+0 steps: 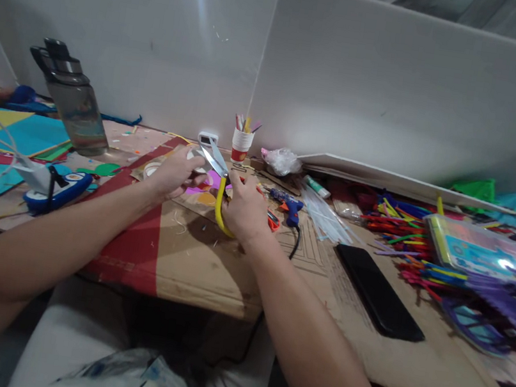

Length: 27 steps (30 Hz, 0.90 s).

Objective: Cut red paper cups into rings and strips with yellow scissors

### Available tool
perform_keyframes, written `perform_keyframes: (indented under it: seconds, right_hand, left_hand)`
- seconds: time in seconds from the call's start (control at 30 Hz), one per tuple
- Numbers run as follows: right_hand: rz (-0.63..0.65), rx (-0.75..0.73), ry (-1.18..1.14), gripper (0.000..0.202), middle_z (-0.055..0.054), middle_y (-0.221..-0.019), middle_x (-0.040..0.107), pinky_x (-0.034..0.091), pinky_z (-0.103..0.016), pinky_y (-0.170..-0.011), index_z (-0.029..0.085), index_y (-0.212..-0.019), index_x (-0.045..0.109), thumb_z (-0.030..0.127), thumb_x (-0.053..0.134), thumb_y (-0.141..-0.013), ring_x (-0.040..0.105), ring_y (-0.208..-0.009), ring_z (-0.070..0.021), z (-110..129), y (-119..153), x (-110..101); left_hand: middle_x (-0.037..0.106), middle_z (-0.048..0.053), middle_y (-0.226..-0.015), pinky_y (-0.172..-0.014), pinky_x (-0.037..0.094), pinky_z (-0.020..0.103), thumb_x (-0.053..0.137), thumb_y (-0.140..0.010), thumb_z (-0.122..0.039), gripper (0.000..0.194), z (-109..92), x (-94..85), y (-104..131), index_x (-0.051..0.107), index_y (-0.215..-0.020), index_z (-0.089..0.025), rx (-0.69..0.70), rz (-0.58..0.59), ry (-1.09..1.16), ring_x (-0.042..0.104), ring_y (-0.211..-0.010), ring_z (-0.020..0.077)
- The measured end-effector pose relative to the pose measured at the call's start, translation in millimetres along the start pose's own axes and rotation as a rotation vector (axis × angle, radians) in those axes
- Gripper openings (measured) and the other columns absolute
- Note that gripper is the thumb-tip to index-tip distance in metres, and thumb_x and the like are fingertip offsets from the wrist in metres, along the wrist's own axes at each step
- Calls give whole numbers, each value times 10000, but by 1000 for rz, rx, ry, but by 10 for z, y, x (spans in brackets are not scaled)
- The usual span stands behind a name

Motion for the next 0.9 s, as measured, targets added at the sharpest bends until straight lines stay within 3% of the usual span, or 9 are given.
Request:
perform_keyframes:
  seconds: [0.27, 0.5, 0.7, 0.9]
  right_hand:
    - [-14, -20, 35, 434, -158, -1175, 627, 440, -340, -718, 198, -1348, 539, 399, 462, -970, 636, -918, -279, 8, -1, 8]
    - [-15, -2, 4, 401, -160, -1171, 657, 454, -353, -750, 192, -1320, 564, 339, 488, -955, 644, -938, -288, -20, -14, 12]
    - [-29, 25, -53, 452, -171, -1113, 660, 463, -364, -773, 172, -1318, 577, 438, 488, -962, 641, -934, -292, -43, -28, -15]
    - [-70, -4, -156, 501, -164, -1131, 629, 474, -377, -816, 183, -1316, 574, 515, 492, -950, 620, -968, -285, -62, -38, -37]
  left_hand:
    - [499, -53, -573, -360, 180, 164, 614, -700, -195, 158, -53, -75, -53, 487, -793, -185, -43, 67, -51, 452, -376, 46]
    - [620, 5, -692, -448, 387, 205, 673, -753, -324, 252, -62, -28, -55, 541, -912, -180, 34, 136, 218, 651, -600, 140]
    - [672, 31, -778, -560, 480, 238, 727, -792, -490, 390, -2, -50, -110, 553, -945, -176, 83, 157, 299, 679, -668, 144]
    - [686, 50, -830, -572, 492, 230, 804, -713, -503, 479, -3, -34, -118, 584, -958, -156, 104, 239, 317, 691, -725, 151]
Point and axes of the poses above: each hand's wrist, its own y-axis away from the middle knuckle, its own x-axis out of the palm, z = x × y, the point moved 5 cm from there along -y, towards the middle knuckle
